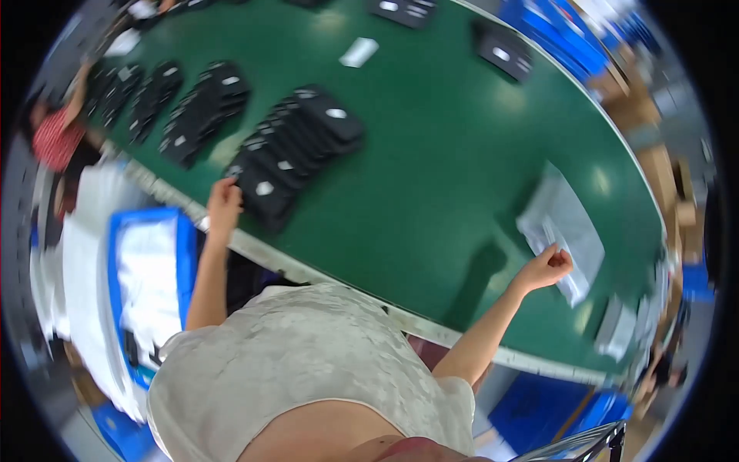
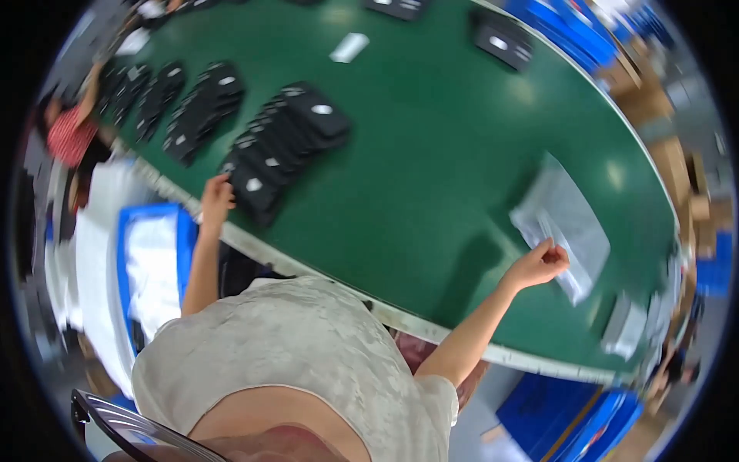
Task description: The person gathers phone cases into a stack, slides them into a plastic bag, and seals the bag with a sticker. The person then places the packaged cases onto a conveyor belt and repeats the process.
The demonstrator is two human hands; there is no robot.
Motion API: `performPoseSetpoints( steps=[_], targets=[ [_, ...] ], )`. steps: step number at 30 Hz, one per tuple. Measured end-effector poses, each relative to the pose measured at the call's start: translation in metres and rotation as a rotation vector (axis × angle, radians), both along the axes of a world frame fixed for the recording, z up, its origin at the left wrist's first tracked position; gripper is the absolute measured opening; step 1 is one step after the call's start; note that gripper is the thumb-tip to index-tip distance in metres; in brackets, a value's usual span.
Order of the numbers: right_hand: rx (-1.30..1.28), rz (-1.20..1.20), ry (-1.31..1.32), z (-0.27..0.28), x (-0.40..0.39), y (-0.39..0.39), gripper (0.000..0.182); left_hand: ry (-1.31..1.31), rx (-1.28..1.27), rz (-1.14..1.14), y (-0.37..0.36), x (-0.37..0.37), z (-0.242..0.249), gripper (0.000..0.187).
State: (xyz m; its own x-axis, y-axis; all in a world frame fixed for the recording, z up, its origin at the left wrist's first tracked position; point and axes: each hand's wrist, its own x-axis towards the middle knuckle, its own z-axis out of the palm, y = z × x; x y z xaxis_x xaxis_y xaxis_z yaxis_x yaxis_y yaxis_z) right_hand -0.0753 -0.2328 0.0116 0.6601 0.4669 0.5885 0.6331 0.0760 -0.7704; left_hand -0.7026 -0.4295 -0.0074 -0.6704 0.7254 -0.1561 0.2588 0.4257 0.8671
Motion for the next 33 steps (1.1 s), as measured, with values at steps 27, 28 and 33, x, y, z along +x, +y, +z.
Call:
performPoseSetpoints(
  steps=[27,28,33],
  targets=[
    [-0.366,1.245,0.083,0.065,-0.395,0.001,0.074,0.059,0.423,-0.428,0.124,0.051,0.108,0.089],
    [-0.34,1.263,0.052,0.057,-0.391,-0.001,0.074,0.061,0.425,-0.43,0.125,0.048,0.096,0.089],
    [-0.218,1.222,0.014,0.013,-0.404,0.007,0.067,0.244,0.413,-0.502,0.134,0.047,0.056,0.083]
  ],
)
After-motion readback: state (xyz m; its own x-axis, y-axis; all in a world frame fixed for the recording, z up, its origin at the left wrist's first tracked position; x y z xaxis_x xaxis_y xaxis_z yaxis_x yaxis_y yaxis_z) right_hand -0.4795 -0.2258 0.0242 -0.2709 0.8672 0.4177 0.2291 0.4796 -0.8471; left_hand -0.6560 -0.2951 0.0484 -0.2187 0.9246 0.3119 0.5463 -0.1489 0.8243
